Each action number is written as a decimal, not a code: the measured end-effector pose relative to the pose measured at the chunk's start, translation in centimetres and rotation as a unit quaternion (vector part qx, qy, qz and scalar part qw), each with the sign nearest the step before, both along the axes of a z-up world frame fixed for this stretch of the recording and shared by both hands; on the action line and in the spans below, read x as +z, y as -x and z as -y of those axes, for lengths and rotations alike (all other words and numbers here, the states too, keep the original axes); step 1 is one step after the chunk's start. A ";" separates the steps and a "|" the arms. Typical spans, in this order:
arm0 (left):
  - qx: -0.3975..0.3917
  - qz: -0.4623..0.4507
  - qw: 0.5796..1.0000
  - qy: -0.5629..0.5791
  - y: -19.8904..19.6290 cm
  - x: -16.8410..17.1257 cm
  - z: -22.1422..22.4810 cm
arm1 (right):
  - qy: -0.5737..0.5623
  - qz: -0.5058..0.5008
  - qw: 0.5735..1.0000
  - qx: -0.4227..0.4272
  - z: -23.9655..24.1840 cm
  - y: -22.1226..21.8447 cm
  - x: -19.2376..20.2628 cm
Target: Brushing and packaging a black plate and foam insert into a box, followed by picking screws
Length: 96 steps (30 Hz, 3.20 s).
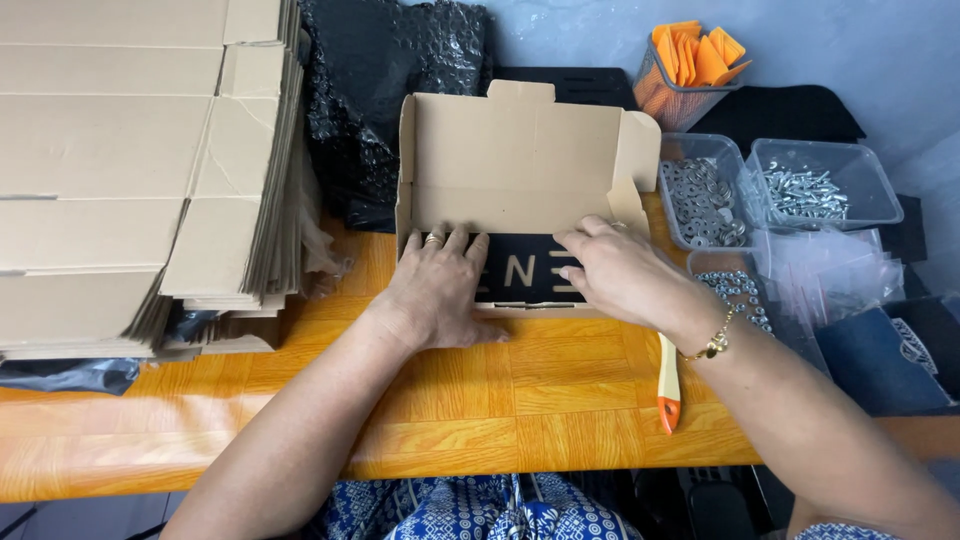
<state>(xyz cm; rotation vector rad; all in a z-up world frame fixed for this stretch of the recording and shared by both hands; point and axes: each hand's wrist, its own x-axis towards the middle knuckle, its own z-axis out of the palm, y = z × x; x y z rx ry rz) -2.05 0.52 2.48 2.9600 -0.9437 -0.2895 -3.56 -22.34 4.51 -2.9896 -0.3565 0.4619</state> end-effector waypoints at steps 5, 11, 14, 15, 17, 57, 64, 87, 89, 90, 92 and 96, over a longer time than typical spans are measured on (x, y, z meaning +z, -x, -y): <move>-0.020 -0.053 0.976 0.209 0.8 2.7 -0.6 | -0.028 -0.011 0.999 -0.032 1.0 -0.2 3.9; -0.002 0.018 0.840 0.543 -1.3 -0.3 0.6 | -0.053 0.018 0.995 -0.088 5.2 -0.8 7.3; 0.061 -0.033 0.813 0.578 -0.6 0.4 1.5 | -0.018 0.043 0.990 -0.131 9.3 -2.7 7.9; 0.088 -0.070 0.807 0.580 -0.3 0.7 1.9 | 0.012 0.056 0.986 -0.157 10.9 -3.5 8.0; 0.064 -0.085 0.815 0.570 0.6 1.1 2.6 | 0.027 0.076 0.977 -0.199 14.6 -5.8 7.3; 0.095 -0.131 0.794 0.586 -3.5 -1.3 9.3 | 0.006 0.124 0.941 -0.316 26.4 -21.1 -4.1; 0.092 -0.143 0.798 0.578 -3.0 -1.5 9.6 | -0.001 0.109 0.946 -0.306 26.9 -20.8 -4.4; 0.074 -0.170 0.794 0.579 -3.3 -2.3 9.2 | 0.006 0.115 0.934 -0.339 27.5 -21.0 -4.0; 0.074 -0.171 0.795 0.577 -3.3 -2.5 9.2 | 0.020 0.111 0.934 -0.339 28.8 -21.6 -4.9; 0.073 -0.172 0.796 0.575 -3.3 -2.6 9.3 | 0.035 0.107 0.934 -0.338 29.5 -21.9 -5.3; 0.074 -0.175 0.796 0.575 -3.2 -2.7 9.3 | 0.036 0.122 0.936 -0.328 30.4 -21.8 -6.0; 0.079 -0.176 0.796 0.574 -3.1 -2.7 9.3 | -0.014 0.152 0.926 -0.346 31.0 -21.0 -5.9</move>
